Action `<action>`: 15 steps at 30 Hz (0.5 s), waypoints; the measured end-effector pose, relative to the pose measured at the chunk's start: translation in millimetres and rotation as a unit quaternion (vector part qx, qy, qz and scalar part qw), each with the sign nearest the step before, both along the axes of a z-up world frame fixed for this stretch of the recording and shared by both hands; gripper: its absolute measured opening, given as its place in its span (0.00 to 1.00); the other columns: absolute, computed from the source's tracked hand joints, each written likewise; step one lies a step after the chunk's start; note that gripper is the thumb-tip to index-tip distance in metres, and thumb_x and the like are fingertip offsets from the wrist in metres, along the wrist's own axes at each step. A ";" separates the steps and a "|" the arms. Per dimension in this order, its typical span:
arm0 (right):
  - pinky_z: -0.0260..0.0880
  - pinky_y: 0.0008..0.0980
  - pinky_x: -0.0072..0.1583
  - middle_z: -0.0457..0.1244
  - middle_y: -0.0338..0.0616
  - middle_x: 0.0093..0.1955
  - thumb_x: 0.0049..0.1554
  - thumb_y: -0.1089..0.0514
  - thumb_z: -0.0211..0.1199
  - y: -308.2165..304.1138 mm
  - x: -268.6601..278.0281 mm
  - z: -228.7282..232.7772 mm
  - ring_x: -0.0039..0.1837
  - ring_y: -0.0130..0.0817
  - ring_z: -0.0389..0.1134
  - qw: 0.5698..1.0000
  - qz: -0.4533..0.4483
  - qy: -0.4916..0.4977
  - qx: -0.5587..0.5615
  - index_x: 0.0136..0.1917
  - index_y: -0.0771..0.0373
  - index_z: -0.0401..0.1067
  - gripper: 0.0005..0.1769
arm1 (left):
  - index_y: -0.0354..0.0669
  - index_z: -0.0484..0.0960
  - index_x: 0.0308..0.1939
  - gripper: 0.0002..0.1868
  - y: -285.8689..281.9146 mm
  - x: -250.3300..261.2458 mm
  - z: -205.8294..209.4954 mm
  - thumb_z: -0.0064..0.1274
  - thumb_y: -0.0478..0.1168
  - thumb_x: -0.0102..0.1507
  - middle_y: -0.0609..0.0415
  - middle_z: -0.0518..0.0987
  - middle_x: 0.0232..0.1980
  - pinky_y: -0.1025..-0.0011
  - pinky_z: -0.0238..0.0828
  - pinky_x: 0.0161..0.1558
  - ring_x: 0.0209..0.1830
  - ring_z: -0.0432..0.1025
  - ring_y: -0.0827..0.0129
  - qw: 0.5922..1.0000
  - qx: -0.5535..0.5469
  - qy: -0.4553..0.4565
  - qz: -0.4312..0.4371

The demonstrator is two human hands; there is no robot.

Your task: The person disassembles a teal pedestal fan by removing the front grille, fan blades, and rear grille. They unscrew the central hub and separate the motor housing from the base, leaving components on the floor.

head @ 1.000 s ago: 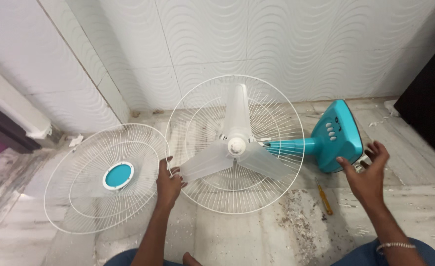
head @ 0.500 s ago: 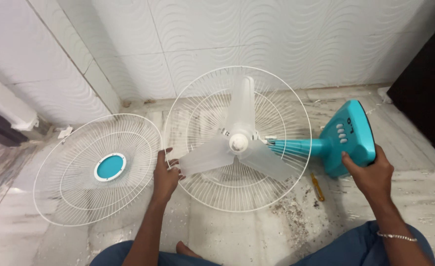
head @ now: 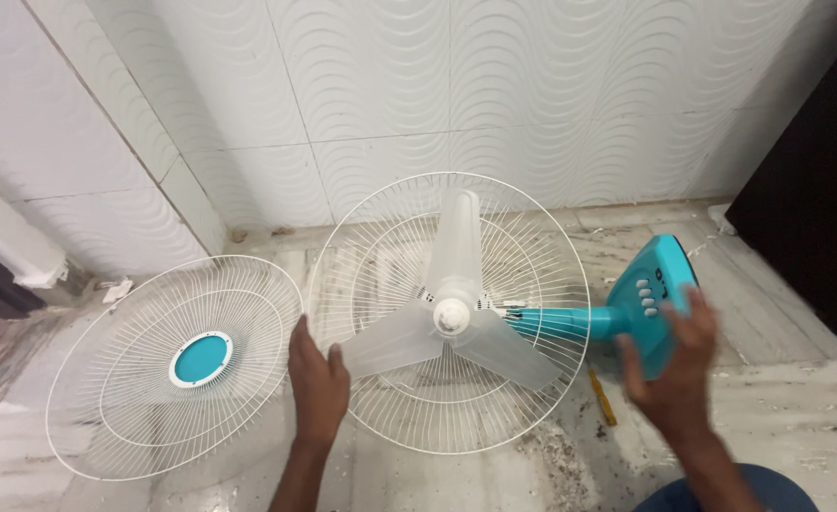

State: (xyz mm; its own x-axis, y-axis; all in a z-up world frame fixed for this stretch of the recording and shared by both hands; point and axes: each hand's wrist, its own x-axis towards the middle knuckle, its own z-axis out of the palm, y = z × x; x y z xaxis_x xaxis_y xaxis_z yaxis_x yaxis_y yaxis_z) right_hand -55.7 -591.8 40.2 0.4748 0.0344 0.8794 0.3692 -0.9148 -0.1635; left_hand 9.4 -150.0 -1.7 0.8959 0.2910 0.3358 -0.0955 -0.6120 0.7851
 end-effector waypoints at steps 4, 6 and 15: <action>0.46 0.58 0.78 0.47 0.61 0.79 0.52 0.58 0.67 46.0 14.0 -19.1 0.81 0.60 0.46 0.991 0.076 0.107 0.009 0.75 0.65 0.51 0.42 | 0.40 0.55 0.75 0.35 -35.5 1.4 25.9 0.48 0.45 0.67 0.36 0.51 0.79 0.40 0.39 0.75 0.81 0.44 0.40 0.979 0.172 -0.110 0.008; 0.43 0.59 0.78 0.43 0.64 0.81 0.55 0.58 0.64 56.3 19.8 -34.8 0.82 0.63 0.43 0.985 0.065 0.154 0.034 0.78 0.68 0.46 0.44 | 0.39 0.56 0.75 0.36 -53.2 6.9 31.6 0.48 0.47 0.66 0.37 0.51 0.79 0.39 0.34 0.75 0.81 0.42 0.39 0.962 0.221 -0.157 -0.013; 0.55 0.45 0.74 0.45 0.62 0.82 0.63 0.59 0.54 44.2 37.0 -83.6 0.81 0.50 0.49 0.887 0.154 0.269 0.341 0.84 0.66 0.33 0.44 | 0.49 0.71 0.72 0.25 -105.6 17.0 12.2 0.43 0.43 0.70 0.44 0.64 0.76 0.43 0.38 0.75 0.80 0.51 0.48 0.969 0.190 -0.127 -0.097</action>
State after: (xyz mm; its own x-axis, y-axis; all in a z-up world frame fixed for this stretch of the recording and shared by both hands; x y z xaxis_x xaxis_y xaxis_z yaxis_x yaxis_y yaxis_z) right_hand -18.7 -547.6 -43.4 0.8926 -0.2178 0.3948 0.2860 -0.4036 -0.8691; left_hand 26.4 -255.6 10.6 0.7953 -0.0634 0.6028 -0.3993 -0.8031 0.4423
